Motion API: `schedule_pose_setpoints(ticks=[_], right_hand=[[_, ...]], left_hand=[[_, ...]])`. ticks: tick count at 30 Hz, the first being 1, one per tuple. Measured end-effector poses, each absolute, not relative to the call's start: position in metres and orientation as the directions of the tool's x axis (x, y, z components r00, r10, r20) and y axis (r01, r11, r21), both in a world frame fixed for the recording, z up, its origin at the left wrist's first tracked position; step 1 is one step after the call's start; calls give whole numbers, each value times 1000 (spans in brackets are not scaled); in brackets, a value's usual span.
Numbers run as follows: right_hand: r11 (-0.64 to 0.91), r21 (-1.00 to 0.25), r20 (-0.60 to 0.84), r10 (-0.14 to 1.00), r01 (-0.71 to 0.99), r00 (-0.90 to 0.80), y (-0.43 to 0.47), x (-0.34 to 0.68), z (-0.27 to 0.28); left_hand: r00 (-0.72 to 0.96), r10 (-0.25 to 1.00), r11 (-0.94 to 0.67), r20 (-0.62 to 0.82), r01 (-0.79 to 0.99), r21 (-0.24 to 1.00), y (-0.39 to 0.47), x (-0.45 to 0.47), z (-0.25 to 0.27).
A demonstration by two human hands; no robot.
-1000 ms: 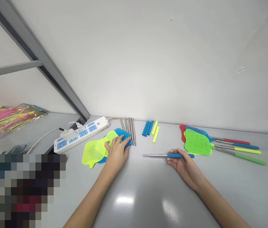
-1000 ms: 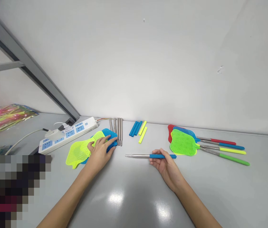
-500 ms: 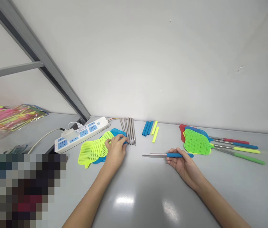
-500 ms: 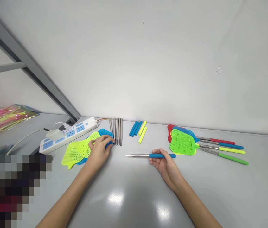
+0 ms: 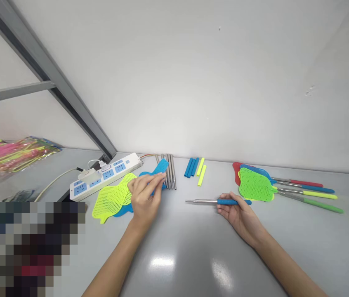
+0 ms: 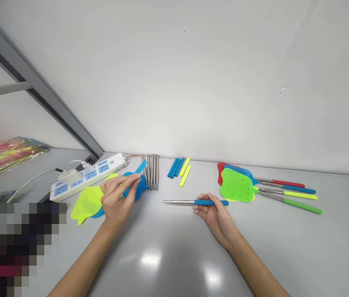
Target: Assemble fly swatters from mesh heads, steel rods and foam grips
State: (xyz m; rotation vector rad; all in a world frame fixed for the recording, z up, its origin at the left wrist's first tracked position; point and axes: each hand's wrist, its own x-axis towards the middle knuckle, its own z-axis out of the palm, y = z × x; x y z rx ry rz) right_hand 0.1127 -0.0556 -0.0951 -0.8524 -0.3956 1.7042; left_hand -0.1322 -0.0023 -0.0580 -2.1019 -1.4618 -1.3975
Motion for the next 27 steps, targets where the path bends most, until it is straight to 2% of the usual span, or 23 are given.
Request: schedule_pose_setpoints(ticks=[3, 8, 15, 20, 23, 27], right_hand=[[-307, -639, -315, 941, -706, -124, -55, 114, -95], [-313, -624, -280, 945, -716, -169, -55, 116, -96], [-402, -674, -289, 916, -620, -280, -59, 115, -91], [-427, -700, -317, 904, -573, -286, -60, 113, -90], [-420, -709, -327, 908, -566, -263, -60, 113, -93], [-369, -722, -315, 929, -586, -197, -60, 114, -96]], left_hand=[[130, 518, -632, 845, 724, 276, -8, -124, -63], [358, 497, -798, 791, 547, 254, -30, -103, -71], [611, 413, -908, 676, 332, 255, -52, -83, -77], [681, 365, -931, 634, 268, 248, -54, -81, -76], [696, 426, -901, 578, 265, 344, -53, -81, -74], [604, 605, -771, 519, 280, 572, -54, -82, -70]])
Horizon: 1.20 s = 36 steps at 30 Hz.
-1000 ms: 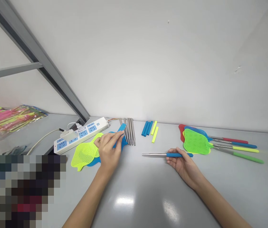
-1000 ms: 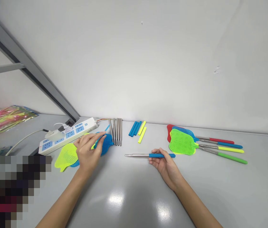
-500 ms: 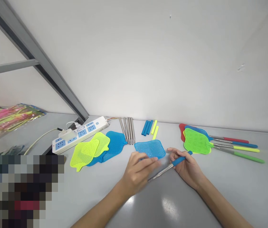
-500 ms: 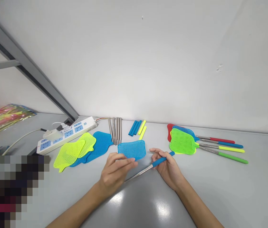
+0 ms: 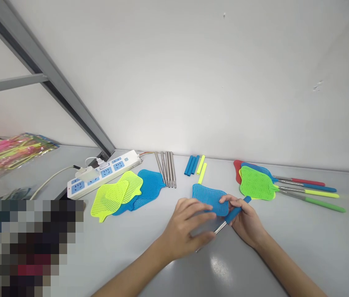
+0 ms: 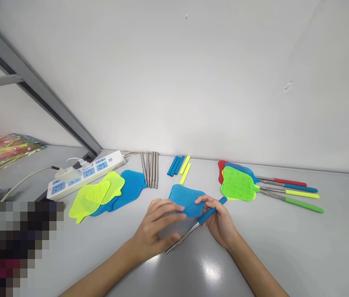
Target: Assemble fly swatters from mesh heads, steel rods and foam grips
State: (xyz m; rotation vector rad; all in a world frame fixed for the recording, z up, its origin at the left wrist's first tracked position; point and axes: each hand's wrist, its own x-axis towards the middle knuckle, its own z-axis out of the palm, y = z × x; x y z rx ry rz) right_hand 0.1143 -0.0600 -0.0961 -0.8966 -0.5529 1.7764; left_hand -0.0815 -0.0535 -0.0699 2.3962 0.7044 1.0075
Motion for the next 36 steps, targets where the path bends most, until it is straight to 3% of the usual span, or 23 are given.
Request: schedule_pose_setpoints(ticks=[5, 8, 10, 14, 18, 23, 29, 36], right_hand=[[-341, -729, -315, 937, -593, -151, -61, 114, -99], [-333, -725, -309, 940, -603, -148, -61, 115, -99], [-339, -706, -304, 938, -622, -165, -61, 115, -98], [-337, -701, -291, 940, -629, -180, -61, 115, -98], [-338, -714, -279, 941, -613, -194, -62, 115, -98], [-356, -707, -275, 934, -611, -227, -63, 116, -97], [-358, -692, -285, 933, -627, -219, -62, 115, -96], [-343, -631, -284, 937, -696, -205, -58, 119, -94]], left_hand=[[352, 870, -436, 345, 225, 871, -53, -79, -66], [158, 975, -181, 153, 181, 967, -48, -74, -70], [115, 993, 5, -15, 85, 996, -44, -72, -74], [256, 938, 263, -233, -92, 960, -40, -71, -78], [468, 832, 386, -296, -107, 916, -45, -69, -78], [619, 711, 478, -333, -78, 875, -50, -66, -81], [686, 639, 543, -347, -84, 835, -45, -70, -82], [662, 664, 638, -348, -259, 725, -44, -71, -79]])
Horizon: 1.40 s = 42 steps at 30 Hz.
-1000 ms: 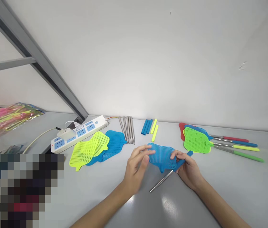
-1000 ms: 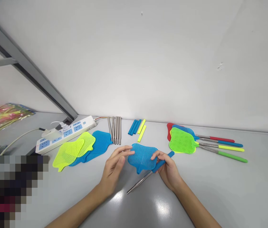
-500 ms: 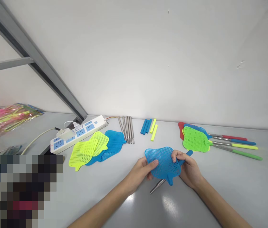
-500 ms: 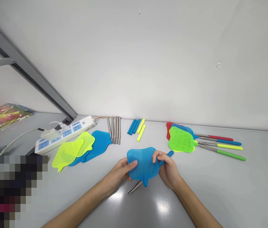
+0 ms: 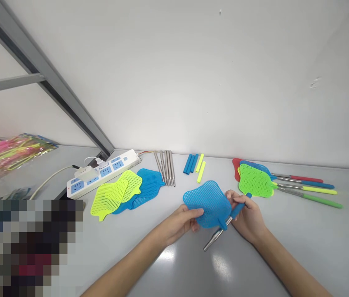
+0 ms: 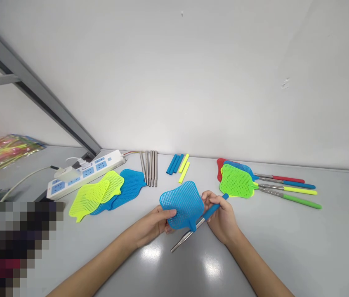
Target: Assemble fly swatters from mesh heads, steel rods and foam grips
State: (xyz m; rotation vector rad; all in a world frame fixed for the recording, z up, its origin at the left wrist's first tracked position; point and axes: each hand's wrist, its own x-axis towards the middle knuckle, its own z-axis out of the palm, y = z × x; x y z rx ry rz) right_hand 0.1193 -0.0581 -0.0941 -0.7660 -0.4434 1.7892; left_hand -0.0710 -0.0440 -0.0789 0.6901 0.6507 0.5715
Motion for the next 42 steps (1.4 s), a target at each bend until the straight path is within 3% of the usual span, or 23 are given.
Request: schedule_pose_setpoints(ticks=[5, 11, 19, 24, 32, 42], right_hand=[[-277, -617, -224, 959, -736, -173, -56, 119, -95], [-275, -602, -273, 953, -750, -130, -55, 123, -96], [-49, -531, -269, 956, -846, 114, -49, 144, -101], [-61, -495, -274, 958, -867, 89, -49, 143, -102], [-83, -570, -250, 965, -818, 76, -49, 141, -103], [-87, -505, -276, 959, -859, 65, -49, 139, -101]], left_hand=[[606, 729, 636, -319, -426, 644, -40, -70, -82], [536, 784, 595, -313, -509, 622, -38, -69, -87], [396, 877, 470, -273, -588, 658, -34, -71, -92], [404, 860, 505, -310, -594, 627, -31, -73, -94], [417, 852, 518, -315, -594, 615, -29, -72, -97], [443, 847, 522, -294, -585, 621, -29, -73, -100]])
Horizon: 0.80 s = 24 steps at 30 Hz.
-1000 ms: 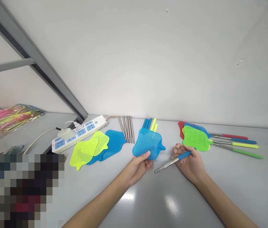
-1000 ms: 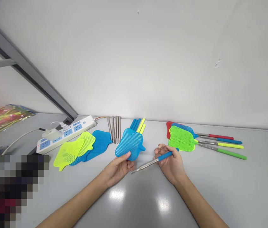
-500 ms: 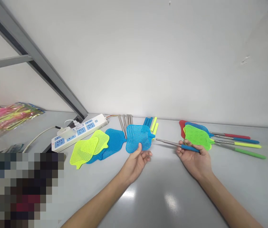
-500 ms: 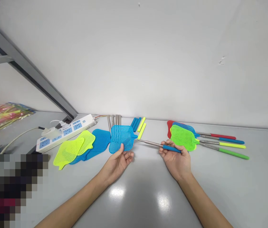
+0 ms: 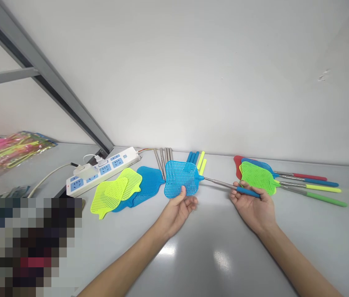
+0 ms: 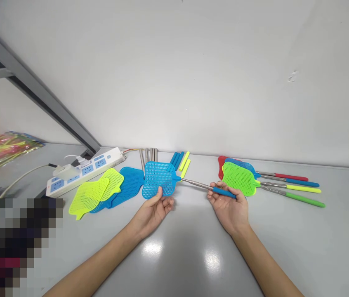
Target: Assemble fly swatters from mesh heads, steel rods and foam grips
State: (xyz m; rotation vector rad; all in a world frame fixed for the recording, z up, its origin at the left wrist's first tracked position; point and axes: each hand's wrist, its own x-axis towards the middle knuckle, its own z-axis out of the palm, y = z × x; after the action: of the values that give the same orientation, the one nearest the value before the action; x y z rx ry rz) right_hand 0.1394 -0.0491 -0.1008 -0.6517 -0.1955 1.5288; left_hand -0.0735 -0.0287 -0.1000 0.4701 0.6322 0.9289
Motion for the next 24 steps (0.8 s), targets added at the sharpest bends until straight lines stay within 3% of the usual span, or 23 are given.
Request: schedule_pose_setpoints(ticks=[12, 24], right_hand=[[-105, -493, -307, 950, -864, 60, -47, 139, -101], [-61, -502, -291, 951, -863, 102, -46, 139, -106]], left_hand=[[437, 849, 518, -296, -580, 629, -30, -73, -97], [389, 891, 404, -233, -446, 799, -35, -70, -90]])
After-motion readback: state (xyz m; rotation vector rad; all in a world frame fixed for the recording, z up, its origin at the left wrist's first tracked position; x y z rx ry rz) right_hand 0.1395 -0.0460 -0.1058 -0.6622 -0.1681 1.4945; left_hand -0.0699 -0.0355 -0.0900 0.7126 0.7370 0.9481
